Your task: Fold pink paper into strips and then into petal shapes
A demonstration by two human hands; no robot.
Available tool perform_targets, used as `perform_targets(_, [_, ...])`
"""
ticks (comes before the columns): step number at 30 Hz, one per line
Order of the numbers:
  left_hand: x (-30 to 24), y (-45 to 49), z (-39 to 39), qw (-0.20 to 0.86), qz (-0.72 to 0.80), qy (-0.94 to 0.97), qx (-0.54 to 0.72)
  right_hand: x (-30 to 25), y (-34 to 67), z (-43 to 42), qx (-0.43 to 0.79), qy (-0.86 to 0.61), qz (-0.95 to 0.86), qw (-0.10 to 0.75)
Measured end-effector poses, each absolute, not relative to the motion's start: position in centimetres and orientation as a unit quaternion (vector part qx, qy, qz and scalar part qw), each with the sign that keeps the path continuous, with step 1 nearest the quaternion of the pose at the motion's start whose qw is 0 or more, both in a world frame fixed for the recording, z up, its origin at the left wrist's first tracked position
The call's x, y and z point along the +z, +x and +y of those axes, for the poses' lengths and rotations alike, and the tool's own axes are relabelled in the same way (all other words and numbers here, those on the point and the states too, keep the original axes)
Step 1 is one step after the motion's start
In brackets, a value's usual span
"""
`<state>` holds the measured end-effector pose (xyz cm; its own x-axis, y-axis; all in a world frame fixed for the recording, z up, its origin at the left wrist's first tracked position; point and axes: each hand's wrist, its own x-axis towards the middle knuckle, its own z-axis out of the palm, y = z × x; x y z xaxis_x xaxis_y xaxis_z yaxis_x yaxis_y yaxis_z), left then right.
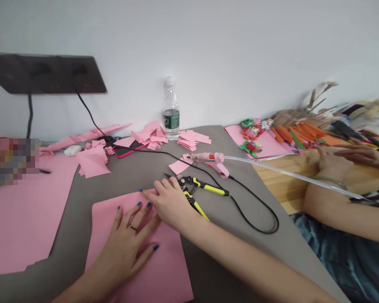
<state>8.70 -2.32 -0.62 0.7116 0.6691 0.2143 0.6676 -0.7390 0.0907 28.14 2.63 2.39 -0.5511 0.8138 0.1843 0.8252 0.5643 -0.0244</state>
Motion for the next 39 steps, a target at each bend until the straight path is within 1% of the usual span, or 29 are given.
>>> perform_targets(11, [-0.2,8.8,-2.4,0.011,0.365,0.923,0.119,3.7,32.4,2.8,-0.044,-0.482,-0.87,0.091])
perform_targets(19, [-0.3,8.8,-2.4,0.013,0.361,0.925,0.119,3.9,33.7,2.6,-0.059,-0.508,-0.852,0.11])
perform_targets(23, [-0.3,8.8,-2.4,0.015,0.366,0.923,0.12,3.8,33.4,2.4,-0.043,-0.516,-0.845,0.133])
perform_targets(28, [-0.6,8.7,-2.5,0.017,0.366,0.923,0.122,2.9,32.4,1.2,0.032,-0.541,-0.814,0.209])
perform_targets(33, [-0.7,8.7,-2.4,-0.002,0.362,0.924,0.126,1.2,30.1,-0.3,0.107,-0.49,-0.815,0.291])
perform_targets(37, [-0.5,8.8,-2.5,0.001,0.358,0.926,0.118,1.2,27.7,-0.4,0.25,-0.495,-0.74,0.38])
perform_targets(39, [-0.3,8.8,-2.6,0.003,0.356,0.928,0.114,1.5,26.8,-0.1,0.303,-0.51,-0.696,0.404])
